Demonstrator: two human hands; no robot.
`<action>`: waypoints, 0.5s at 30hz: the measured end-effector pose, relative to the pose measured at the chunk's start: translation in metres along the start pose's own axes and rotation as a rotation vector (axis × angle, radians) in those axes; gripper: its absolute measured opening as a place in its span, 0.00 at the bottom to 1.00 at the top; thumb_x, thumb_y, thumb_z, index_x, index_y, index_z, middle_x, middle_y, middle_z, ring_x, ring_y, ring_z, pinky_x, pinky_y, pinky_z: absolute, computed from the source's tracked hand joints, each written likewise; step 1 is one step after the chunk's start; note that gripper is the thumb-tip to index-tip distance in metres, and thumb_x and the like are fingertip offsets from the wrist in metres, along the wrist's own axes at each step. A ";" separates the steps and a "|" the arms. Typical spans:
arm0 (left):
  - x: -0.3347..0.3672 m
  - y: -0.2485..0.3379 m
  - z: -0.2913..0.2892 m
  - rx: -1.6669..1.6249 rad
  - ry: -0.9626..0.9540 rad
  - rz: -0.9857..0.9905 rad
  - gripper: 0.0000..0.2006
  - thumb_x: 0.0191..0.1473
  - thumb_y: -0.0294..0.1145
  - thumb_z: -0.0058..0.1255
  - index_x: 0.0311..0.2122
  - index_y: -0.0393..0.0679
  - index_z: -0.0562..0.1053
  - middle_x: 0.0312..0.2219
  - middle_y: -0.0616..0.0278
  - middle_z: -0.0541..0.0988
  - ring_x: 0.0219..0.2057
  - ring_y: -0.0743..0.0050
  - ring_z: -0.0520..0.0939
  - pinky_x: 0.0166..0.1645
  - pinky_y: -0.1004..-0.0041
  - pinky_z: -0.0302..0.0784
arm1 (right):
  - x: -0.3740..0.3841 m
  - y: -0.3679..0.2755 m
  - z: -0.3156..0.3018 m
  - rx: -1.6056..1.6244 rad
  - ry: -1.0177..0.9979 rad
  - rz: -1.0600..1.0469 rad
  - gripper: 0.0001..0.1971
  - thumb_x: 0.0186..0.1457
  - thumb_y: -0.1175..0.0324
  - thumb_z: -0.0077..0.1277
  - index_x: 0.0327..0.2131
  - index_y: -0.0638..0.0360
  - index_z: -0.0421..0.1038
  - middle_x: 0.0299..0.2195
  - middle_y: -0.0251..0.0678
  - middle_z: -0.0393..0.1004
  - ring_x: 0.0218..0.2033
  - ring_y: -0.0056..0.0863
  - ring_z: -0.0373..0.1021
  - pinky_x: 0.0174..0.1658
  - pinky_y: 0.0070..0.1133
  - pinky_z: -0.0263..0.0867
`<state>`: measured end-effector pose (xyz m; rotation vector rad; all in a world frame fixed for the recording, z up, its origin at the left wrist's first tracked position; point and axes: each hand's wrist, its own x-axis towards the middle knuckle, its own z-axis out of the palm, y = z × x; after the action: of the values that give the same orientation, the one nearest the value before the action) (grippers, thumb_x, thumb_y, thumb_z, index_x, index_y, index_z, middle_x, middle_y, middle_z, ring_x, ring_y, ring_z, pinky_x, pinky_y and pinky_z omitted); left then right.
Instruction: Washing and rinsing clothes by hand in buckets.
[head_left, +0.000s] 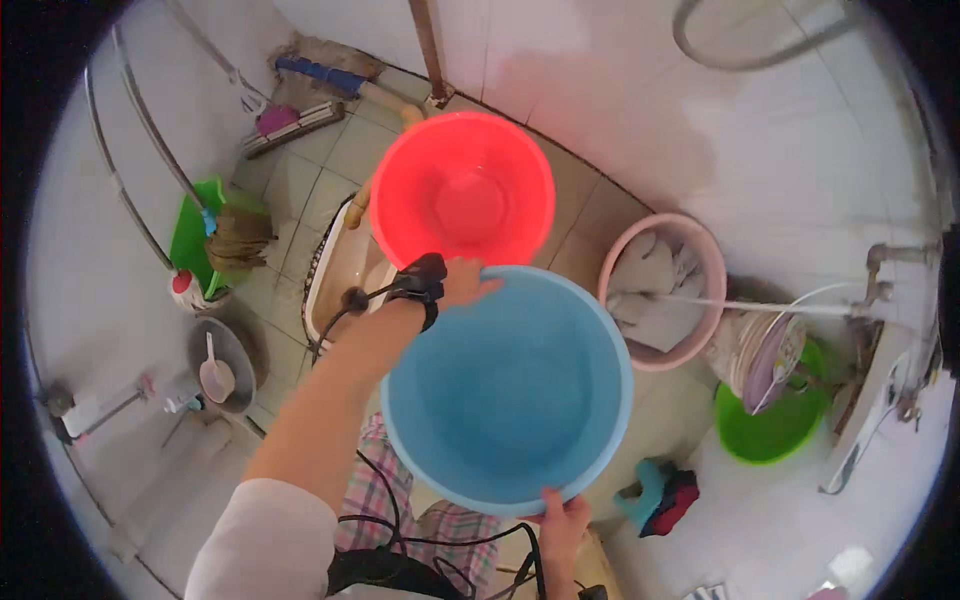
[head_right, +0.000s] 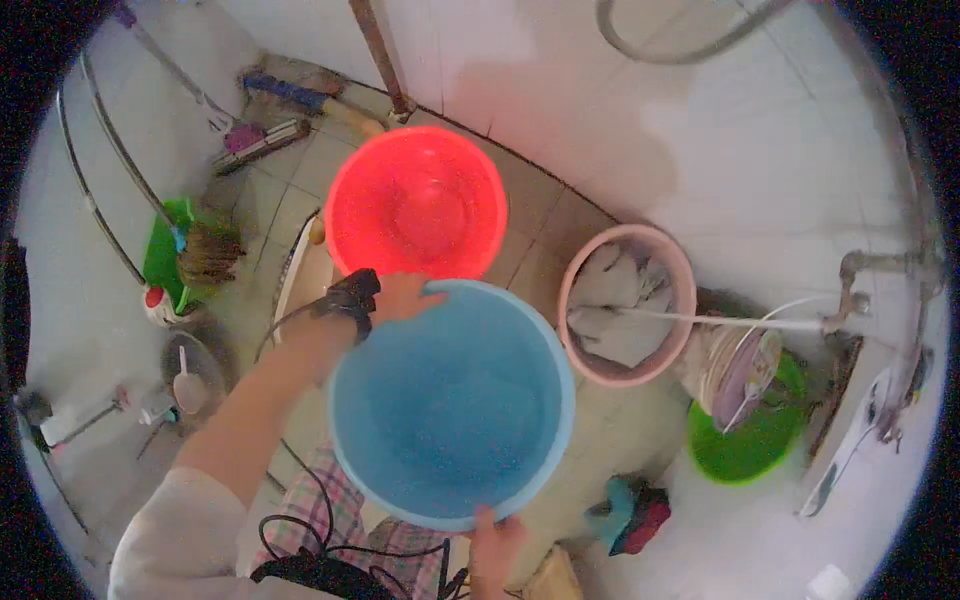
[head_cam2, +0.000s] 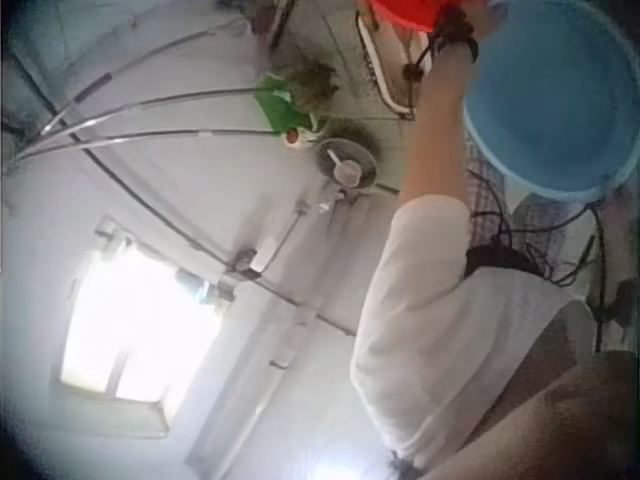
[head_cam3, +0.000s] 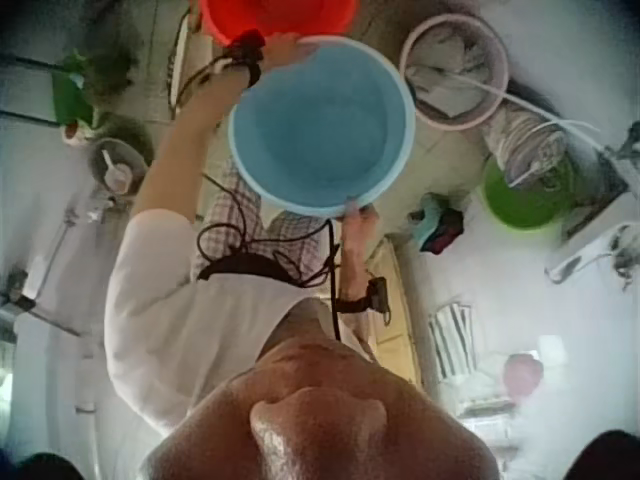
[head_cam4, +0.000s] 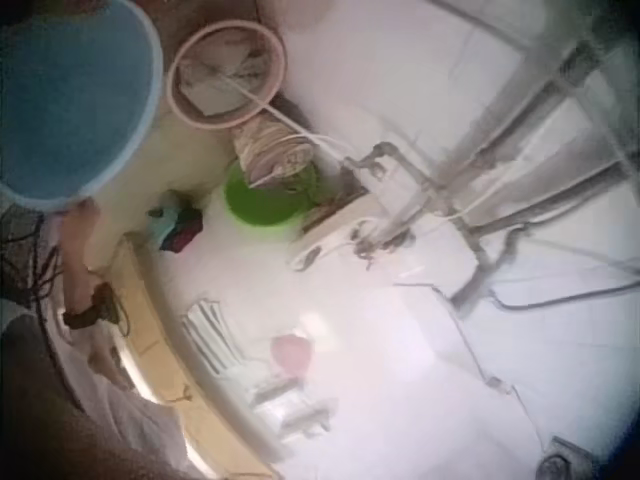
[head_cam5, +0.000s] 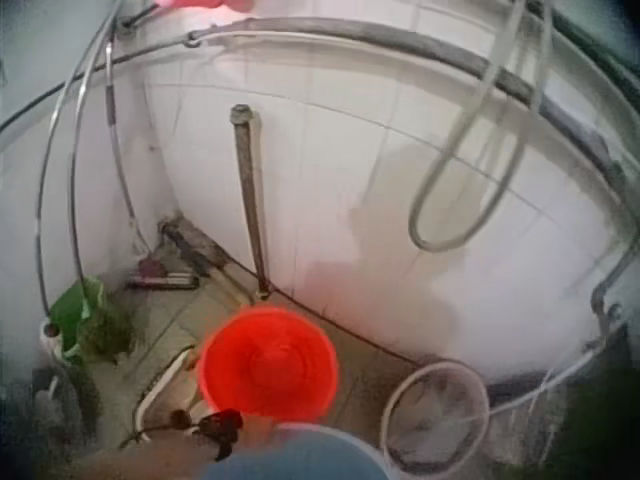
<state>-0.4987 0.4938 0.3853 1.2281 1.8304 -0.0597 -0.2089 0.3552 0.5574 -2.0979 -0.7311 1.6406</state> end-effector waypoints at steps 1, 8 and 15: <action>0.005 -0.005 -0.007 0.004 -0.009 -0.035 0.27 0.45 0.54 0.38 0.43 0.40 0.65 0.37 0.44 0.70 0.38 0.54 0.73 0.43 0.61 0.65 | -0.005 -0.016 0.011 -0.017 -0.007 -0.013 0.13 0.43 0.70 0.46 0.29 0.75 0.64 0.25 0.40 0.69 0.21 0.27 0.68 0.20 0.22 0.70; -0.016 -0.007 -0.017 0.004 0.197 0.043 0.35 0.41 0.56 0.43 0.47 0.36 0.59 0.46 0.39 0.61 0.47 0.48 0.63 0.49 0.59 0.60 | -0.007 -0.070 0.057 -0.032 -0.009 -0.053 0.11 0.44 0.72 0.45 0.29 0.74 0.64 0.26 0.40 0.69 0.21 0.27 0.69 0.20 0.22 0.70; -0.141 0.028 -0.018 -0.343 -0.242 0.696 0.30 0.35 0.53 0.49 0.33 0.31 0.69 0.32 0.42 0.70 0.34 0.50 0.72 0.36 0.61 0.69 | 0.015 -0.095 0.077 -0.082 0.009 -0.019 0.13 0.45 0.70 0.46 0.32 0.72 0.63 0.27 0.40 0.69 0.23 0.26 0.68 0.19 0.22 0.70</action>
<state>-0.4756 0.4159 0.5048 1.4623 1.0765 0.4547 -0.2964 0.4383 0.5820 -2.1462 -0.8259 1.6154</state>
